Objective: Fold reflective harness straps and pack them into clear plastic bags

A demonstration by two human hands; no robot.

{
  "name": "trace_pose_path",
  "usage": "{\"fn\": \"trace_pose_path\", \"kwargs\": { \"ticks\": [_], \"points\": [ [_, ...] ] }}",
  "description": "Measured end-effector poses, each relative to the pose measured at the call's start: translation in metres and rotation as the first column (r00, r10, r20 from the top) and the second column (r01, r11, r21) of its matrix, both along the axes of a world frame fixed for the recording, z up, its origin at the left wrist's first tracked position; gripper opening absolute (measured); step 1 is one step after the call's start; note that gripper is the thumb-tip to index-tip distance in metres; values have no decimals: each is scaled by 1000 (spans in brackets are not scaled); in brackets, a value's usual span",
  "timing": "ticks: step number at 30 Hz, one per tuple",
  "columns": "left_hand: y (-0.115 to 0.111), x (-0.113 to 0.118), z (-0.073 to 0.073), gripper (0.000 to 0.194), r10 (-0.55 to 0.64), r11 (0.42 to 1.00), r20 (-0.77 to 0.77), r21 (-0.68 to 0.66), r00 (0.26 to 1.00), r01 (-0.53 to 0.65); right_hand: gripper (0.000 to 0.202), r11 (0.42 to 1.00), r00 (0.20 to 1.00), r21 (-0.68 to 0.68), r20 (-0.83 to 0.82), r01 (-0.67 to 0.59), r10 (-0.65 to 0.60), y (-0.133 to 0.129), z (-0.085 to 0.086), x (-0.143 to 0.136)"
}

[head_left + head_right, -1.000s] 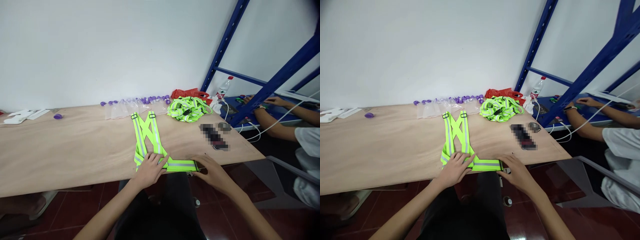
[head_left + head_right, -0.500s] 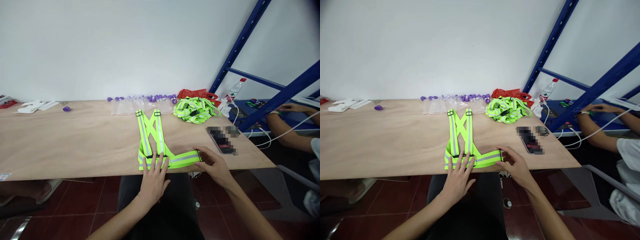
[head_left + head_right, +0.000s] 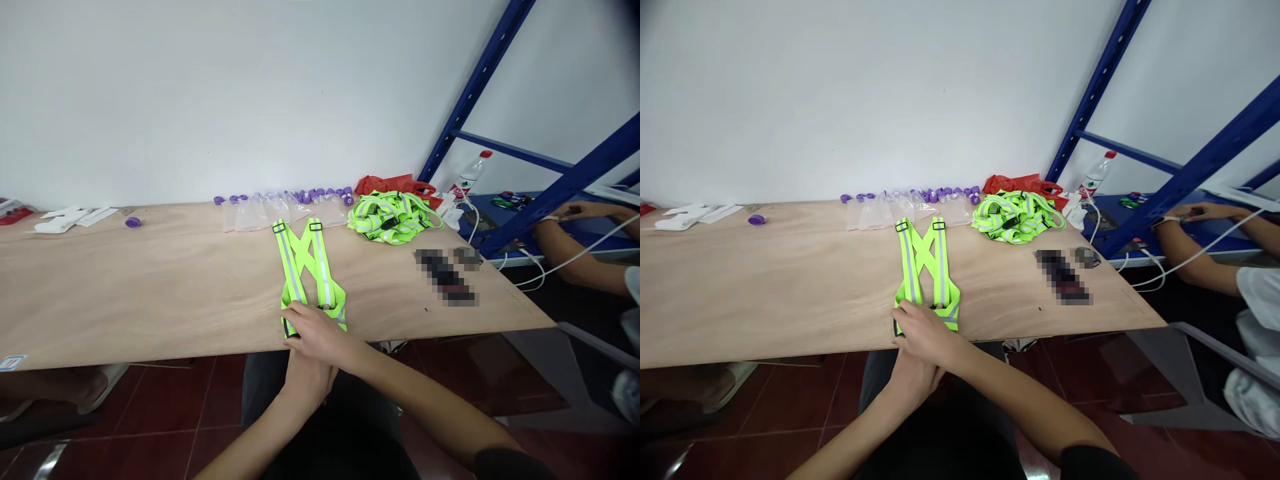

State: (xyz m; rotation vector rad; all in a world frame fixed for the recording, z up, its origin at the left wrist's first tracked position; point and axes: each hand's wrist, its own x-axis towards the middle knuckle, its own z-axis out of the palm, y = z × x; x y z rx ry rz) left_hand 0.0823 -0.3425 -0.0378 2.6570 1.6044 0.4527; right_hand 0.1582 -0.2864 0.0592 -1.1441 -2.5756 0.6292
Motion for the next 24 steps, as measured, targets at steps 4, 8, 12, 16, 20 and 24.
{"fn": "trace_pose_path", "kwargs": {
  "ticks": [4, 8, 12, 16, 20, 24],
  "points": [
    [-6, -1, 6, 47, -32, 999, -73, -43, 997, 29, 38, 1000, 1000, -12, -27, -14, 14, 10, -3, 7],
    [-5, -3, 28, 43, -54, 998, -53, -25, 997, 53, 41, 994, 996, -62, -27, -88, 86, 18, 1, 15],
    [0, -7, 46, 34, -123, 990, 49, -66, 991, 126, 41, 994, 995, -73, -66, -77, 73, 22, 5, 17],
    [1, -8, 58, 30, -114, 991, 15, -67, 993, 115, 43, 996, 988, -86, -156, -32, 18, 27, 13, 20],
    [-5, -5, 66, 40, -48, 999, -40, -11, 998, 48, 36, 993, 983, -118, -181, -18, -3, 32, 24, 25],
    [-9, -4, 69, 41, 15, 1000, -62, -24, 998, -17, 40, 987, 979, -157, -196, 15, -46, 31, 25, 24]
  ]
}}
